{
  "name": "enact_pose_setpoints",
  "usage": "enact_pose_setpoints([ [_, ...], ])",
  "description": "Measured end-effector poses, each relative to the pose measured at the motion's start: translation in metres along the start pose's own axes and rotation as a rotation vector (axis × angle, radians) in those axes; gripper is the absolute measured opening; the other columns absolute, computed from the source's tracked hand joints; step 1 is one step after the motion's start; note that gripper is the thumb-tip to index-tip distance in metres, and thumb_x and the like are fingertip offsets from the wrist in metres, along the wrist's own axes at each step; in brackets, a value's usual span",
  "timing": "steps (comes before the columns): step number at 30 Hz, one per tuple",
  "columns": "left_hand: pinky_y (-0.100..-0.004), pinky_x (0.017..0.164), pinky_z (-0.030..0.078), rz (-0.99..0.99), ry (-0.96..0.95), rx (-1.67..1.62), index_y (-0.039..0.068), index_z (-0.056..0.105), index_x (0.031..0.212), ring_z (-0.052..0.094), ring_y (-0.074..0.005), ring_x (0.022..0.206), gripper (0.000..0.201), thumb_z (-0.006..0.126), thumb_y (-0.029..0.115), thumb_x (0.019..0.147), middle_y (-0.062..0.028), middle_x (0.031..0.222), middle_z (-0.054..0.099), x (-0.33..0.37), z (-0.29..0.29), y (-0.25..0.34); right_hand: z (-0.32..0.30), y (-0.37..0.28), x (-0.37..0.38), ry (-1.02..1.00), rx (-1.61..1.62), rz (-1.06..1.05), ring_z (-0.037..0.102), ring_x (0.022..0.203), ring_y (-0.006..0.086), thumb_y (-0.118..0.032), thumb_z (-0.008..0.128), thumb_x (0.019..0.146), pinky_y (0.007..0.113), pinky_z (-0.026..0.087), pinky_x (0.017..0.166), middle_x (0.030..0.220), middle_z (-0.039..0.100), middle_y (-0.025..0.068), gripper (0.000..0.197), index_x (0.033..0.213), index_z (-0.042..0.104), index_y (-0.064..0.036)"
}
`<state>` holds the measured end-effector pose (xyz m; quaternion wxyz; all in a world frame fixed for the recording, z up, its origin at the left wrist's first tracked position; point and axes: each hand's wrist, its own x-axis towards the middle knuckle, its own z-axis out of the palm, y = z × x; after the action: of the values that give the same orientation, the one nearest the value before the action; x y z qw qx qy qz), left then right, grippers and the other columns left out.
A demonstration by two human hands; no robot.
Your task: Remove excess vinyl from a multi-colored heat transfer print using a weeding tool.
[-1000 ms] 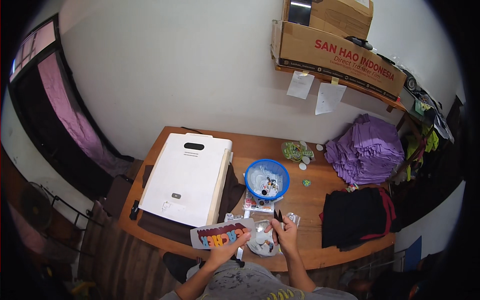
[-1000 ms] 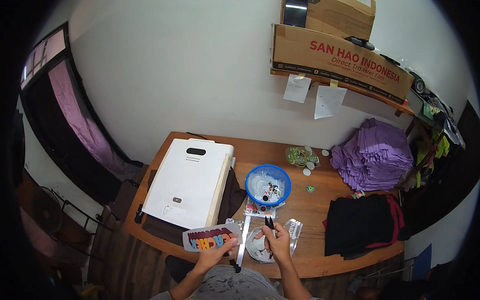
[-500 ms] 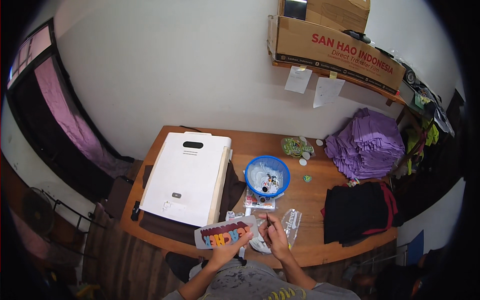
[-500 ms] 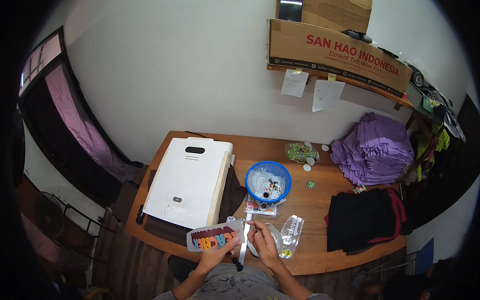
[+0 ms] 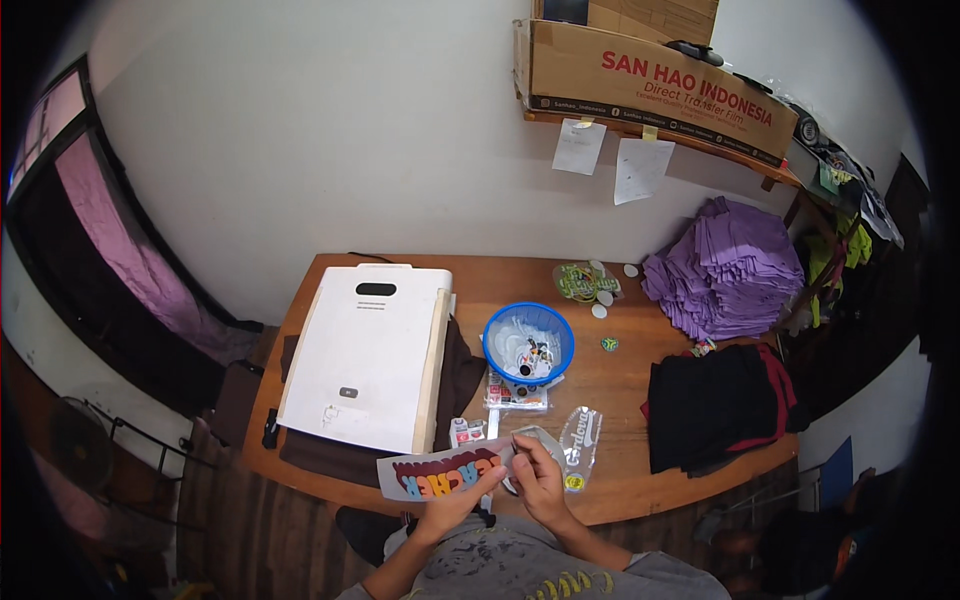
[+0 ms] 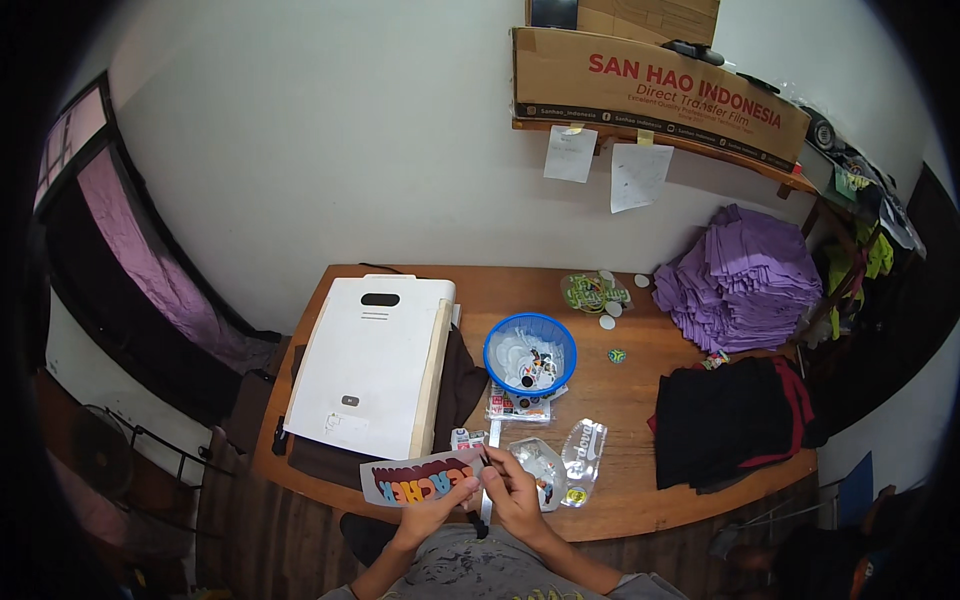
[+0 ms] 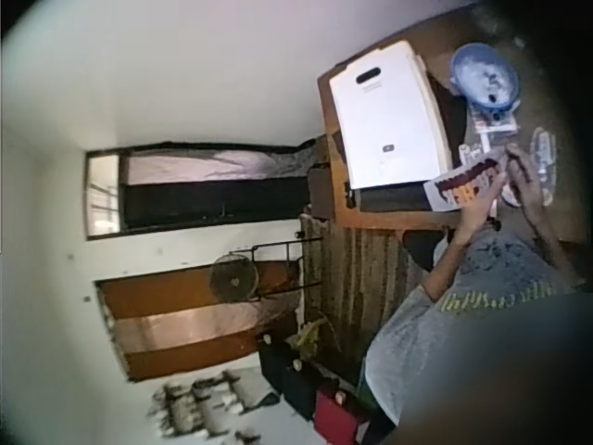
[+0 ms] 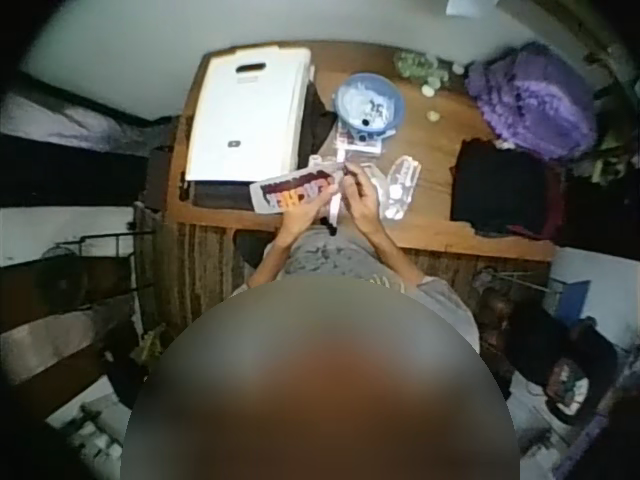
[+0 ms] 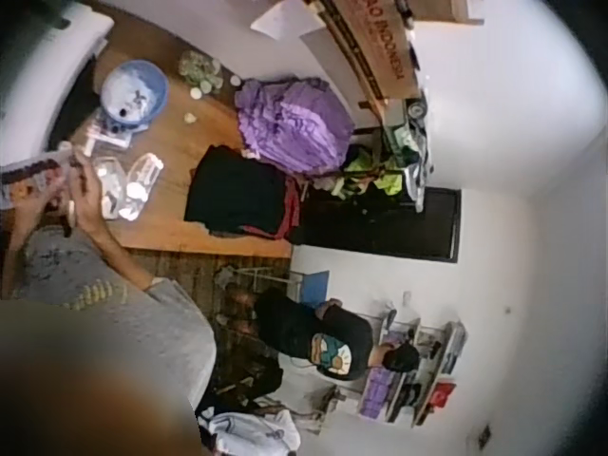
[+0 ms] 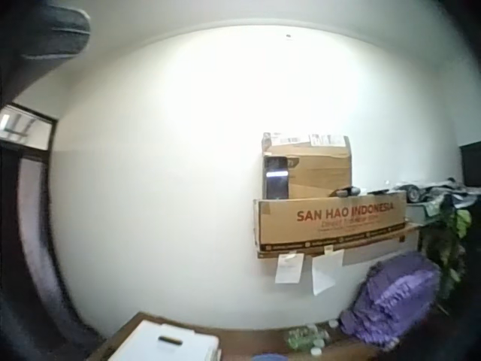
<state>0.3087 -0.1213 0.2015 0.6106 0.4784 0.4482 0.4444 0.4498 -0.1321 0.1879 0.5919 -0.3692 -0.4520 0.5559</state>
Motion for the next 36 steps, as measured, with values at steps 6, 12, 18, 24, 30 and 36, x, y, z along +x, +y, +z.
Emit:
enact_pose_setpoints([
  [6,-0.017,0.051,0.043,-0.032,0.003,-0.019,0.001,0.06,0.085,0.054,-0.0065,0.06,0.013,0.064,0.01,0.077,-0.0024,0.073,0.061,0.0,-0.002,-0.005,0.003,-0.002,-0.001,-0.012,0.018,-0.037,0.049,0.083,0.0072,-0.009,0.045,0.089,0.02,0.039,0.072,0.098,0.056,0.008,0.031,0.116,0.041,0.005],
  [12,-0.0177,0.051,0.043,-0.003,-0.017,-0.023,0.001,0.06,0.084,0.053,-0.0068,0.059,0.012,0.064,0.009,0.077,-0.0027,0.073,0.06,0.0,-0.002,0.001,0.002,0.0,-0.002,-0.008,0.001,-0.014,0.05,0.086,0.0079,-0.007,0.045,0.088,0.02,0.039,0.074,0.1,0.056,0.0087,0.031,0.116,0.04,0.0051],
  [18,-0.0159,0.054,0.041,-0.093,-0.007,-0.046,0.003,0.06,0.083,0.053,-0.0041,0.062,0.012,0.066,0.011,0.076,0.0012,0.073,0.059,-0.001,-0.001,0.007,0.003,0.0,-0.002,0.004,0.004,-0.013,0.05,0.085,0.0076,-0.007,0.045,0.088,0.02,0.039,0.074,0.098,0.056,0.008,0.031,0.116,0.041,0.0049],
  [24,-0.0152,0.053,0.041,-0.063,0.043,-0.084,0.001,0.058,0.095,0.052,-0.0039,0.06,0.023,0.066,0.01,0.075,0.0003,0.076,0.058,0.001,-0.004,-0.002,0.002,-0.003,0.005,0.039,-0.103,-0.049,0.052,0.079,0.0068,-0.008,0.052,0.085,0.019,0.041,0.069,0.089,0.058,0.0055,0.029,0.111,0.044,0.003],
  [30,-0.0153,0.049,0.039,-0.049,0.046,-0.113,0.0,0.054,0.105,0.049,-0.0039,0.057,0.033,0.066,0.007,0.075,-0.0001,0.074,0.056,0.005,-0.008,0.007,-0.001,-0.001,0.009,0.068,0.057,0.077,0.049,0.053,0.0074,-0.009,0.052,0.085,0.019,0.04,0.046,0.073,0.056,0.0062,0.012,0.092,0.046,-0.0009],
  [36,-0.0158,0.048,0.039,0.011,0.046,-0.124,-0.001,0.052,0.107,0.049,-0.0047,0.056,0.034,0.064,0.005,0.076,-0.0012,0.072,0.056,0.005,-0.008,0.009,-0.007,0.006,0.011,0.052,0.083,0.113,0.045,0.043,0.0097,-0.023,0.042,0.091,0.02,0.035,0.038,0.066,0.055,0.01,0.022,0.085,0.045,-0.0023],
])
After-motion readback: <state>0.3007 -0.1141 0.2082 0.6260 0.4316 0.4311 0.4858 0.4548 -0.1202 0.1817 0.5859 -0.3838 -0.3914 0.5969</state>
